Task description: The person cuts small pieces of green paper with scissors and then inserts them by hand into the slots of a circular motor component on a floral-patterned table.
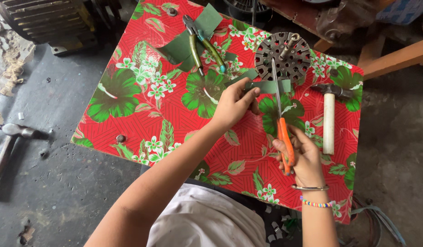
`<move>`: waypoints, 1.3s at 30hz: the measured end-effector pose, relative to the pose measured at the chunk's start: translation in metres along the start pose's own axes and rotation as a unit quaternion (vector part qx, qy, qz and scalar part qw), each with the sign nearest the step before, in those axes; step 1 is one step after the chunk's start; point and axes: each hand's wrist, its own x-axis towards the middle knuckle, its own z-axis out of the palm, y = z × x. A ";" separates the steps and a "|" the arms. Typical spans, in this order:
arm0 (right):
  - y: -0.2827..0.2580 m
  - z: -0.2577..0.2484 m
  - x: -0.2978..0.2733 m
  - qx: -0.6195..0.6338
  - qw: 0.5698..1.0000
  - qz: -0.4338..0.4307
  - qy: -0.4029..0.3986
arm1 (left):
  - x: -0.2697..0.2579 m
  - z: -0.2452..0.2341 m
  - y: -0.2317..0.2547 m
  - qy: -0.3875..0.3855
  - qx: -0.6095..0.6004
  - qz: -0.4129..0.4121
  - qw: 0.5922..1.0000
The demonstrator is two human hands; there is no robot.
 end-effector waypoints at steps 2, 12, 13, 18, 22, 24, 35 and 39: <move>0.000 0.000 0.001 0.004 1.000 0.005 0.005 | 0.001 0.000 0.000 -0.002 -0.006 -0.001 1.000; 0.005 0.006 0.000 0.026 0.999 0.015 0.011 | 0.004 -0.003 -0.008 -0.019 -0.023 -0.011 1.000; 0.004 0.007 0.000 0.031 0.999 0.023 0.010 | 0.005 -0.004 -0.010 -0.019 -0.022 -0.011 1.000; 0.001 0.010 -0.001 0.051 0.998 0.029 0.007 | 0.009 -0.004 -0.014 -0.009 -0.029 -0.029 0.999; 0.000 0.010 -0.002 0.044 0.998 0.032 0.008 | 0.010 -0.001 -0.013 0.000 -0.019 -0.024 1.000; 0.000 0.010 -0.002 0.041 0.999 0.034 0.010 | 0.010 -0.002 -0.012 -0.006 -0.033 -0.033 0.999; 0.006 0.010 0.001 0.046 0.998 0.033 0.012 | 0.005 -0.002 -0.006 -0.016 -0.011 -0.023 1.000; 0.005 0.011 0.000 0.047 0.999 0.018 0.008 | 0.005 -0.002 -0.004 -0.013 -0.007 -0.020 1.000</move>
